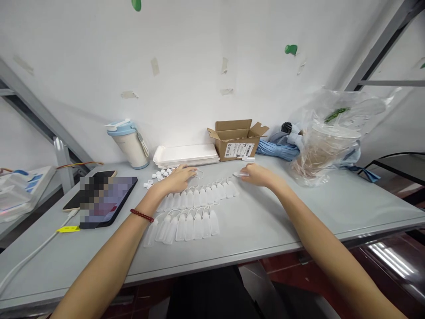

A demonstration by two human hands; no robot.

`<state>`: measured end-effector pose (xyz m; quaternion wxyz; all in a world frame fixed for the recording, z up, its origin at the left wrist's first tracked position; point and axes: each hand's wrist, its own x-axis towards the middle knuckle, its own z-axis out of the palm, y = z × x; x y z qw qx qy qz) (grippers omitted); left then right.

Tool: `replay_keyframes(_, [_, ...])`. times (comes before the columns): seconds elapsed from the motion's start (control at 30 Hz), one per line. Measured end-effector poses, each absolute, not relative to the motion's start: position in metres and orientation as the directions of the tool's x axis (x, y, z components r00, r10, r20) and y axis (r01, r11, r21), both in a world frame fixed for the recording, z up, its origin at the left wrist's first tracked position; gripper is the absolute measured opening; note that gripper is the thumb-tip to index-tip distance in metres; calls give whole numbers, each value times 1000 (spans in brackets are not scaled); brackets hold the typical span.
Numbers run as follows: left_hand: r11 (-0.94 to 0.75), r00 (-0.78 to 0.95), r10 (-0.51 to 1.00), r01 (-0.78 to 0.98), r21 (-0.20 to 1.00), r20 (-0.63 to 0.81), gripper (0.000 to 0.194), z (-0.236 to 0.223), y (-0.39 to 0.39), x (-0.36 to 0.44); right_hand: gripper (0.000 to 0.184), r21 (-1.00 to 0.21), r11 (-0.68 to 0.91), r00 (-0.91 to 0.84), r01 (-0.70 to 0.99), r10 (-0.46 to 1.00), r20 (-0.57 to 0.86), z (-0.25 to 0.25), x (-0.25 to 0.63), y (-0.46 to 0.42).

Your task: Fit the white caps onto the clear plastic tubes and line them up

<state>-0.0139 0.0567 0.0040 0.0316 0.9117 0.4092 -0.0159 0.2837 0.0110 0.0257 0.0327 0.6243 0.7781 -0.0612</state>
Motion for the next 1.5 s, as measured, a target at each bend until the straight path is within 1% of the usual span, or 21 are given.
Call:
replay_keyframes(0.1, [-656, 658, 751, 753, 52, -60, 67, 6, 55, -11, 21, -84, 235, -243, 968, 965, -101, 24, 288, 13])
replay_keyframes(0.23, [-655, 655, 754, 755, 24, -35, 64, 7, 53, -9, 21, -126, 265, -274, 956, 960, -57, 23, 292, 15])
replay_keyframes(0.4, [-638, 638, 770, 770, 11, -23, 63, 5, 50, -8, 20, -114, 255, -260, 960, 965, -27, 21, 293, 17])
replay_keyframes(0.53, [-641, 642, 767, 766, 44, -12, 66, 4, 49, -6, 21, -121, 258, -262, 959, 965, -19, 19, 293, 18])
replay_keyframes(0.8, [-613, 622, 783, 774, 159, -12, 57, 9, 43, -4, 22, -113, 258, -259, 959, 966, 6, 19, 290, 17])
replay_keyframes(0.87, [-611, 620, 785, 778, 145, -16, 52, 10, 42, -4, 22, -110, 266, -266, 958, 964, 15, 18, 290, 17])
replay_keyframes(0.97, [-629, 633, 774, 772, 92, -15, 47, 12, 40, -3, 22, -117, 275, -273, 954, 961, 29, 17, 290, 18])
replay_keyframes(1.07, [-648, 649, 761, 761, 45, -20, 50, 14, 39, -2, 22, -135, 274, -271, 952, 962, 36, 16, 290, 19])
replay_keyframes(1.3, [-663, 668, 736, 744, 83, -111, 58, 14, 38, -1, 22, -160, 294, -288, 942, 956, 58, 12, 286, 20])
replay_keyframes(1.4, [-661, 664, 744, 747, 70, -71, 57, 15, 38, -2, 24, -166, 294, -290, 941, 956, 48, 10, 286, 20])
replay_keyframes(1.5, [-639, 639, 768, 765, 78, 25, 58, 14, 41, -3, 23, -170, 292, -287, 941, 956, 51, 10, 286, 20])
